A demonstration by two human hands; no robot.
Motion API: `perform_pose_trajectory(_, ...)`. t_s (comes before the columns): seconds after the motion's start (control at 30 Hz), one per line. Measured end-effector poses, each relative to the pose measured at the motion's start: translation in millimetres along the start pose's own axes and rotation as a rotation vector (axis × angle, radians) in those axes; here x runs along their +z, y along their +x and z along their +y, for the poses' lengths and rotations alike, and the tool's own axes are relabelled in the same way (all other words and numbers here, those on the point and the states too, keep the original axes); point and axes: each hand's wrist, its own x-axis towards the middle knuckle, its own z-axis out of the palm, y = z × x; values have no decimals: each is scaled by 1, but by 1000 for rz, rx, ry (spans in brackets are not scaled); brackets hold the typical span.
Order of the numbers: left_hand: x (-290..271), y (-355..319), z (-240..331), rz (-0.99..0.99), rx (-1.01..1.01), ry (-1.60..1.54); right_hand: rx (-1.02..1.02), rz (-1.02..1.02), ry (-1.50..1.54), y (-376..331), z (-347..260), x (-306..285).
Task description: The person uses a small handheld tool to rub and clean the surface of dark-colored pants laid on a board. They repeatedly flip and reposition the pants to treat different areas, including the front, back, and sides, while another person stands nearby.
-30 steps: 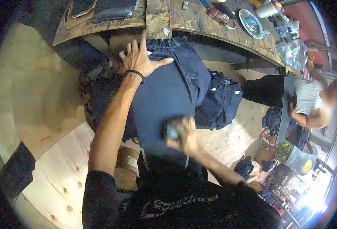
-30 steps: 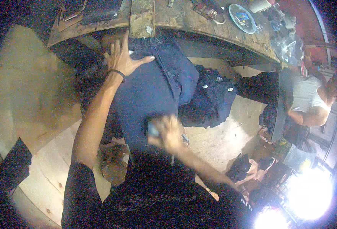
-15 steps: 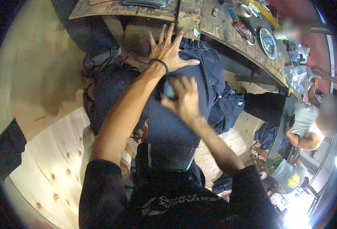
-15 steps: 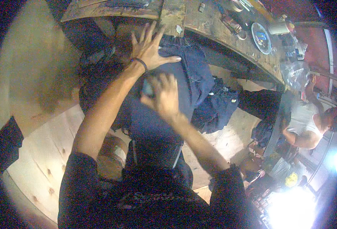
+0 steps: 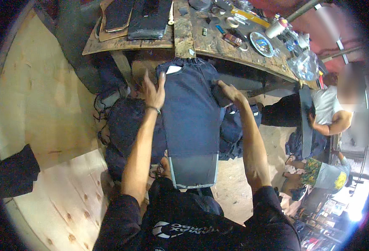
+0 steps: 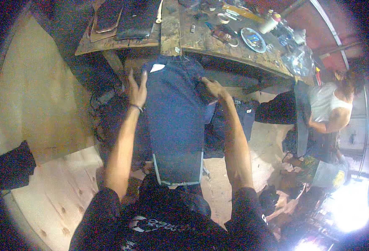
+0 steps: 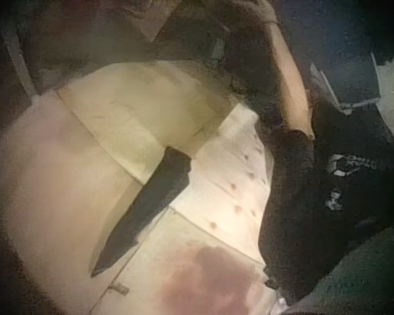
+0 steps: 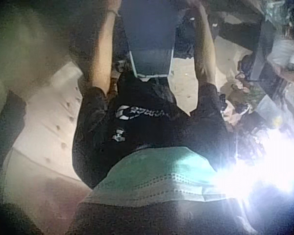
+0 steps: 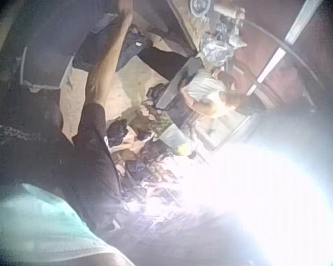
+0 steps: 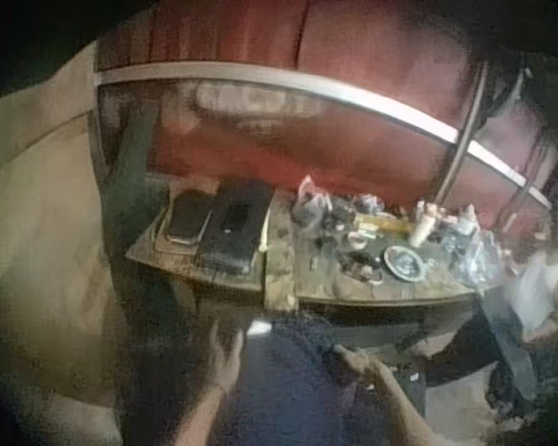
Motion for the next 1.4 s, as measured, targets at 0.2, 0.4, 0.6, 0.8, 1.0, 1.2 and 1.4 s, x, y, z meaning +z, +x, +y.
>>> perform_pose_trajectory(0.2, -41, -167, -13, -330, -250, -126, 57, -257, 89, -67, 25, 32)
perform_pose_trajectory(0.4, -176, -348, 66, -839, -580, -202, -34, -568, 56, -281, 125, 61)
perform_pose_trajectory(0.6, -144, -402, 93, -1692, -379, -374, 432, -277, 391, -485, 279, 35)
perform_pose_trajectory(0.8, 4, -358, 163, -1611, 16, -59, 479, 362, 365, -469, 280, -56)
perform_pose_trajectory(1.0, 28, -271, 165, -587, 411, 95, 458, 586, 1, -245, 331, -27)
perform_pose_trajectory(1.2, -120, -224, 8, 75, 179, 272, 335, 196, -96, -249, 499, 157)
perform_pose_trajectory(1.4, -121, -205, -172, -609, -111, 623, 476, -121, -11, -383, 577, 254)
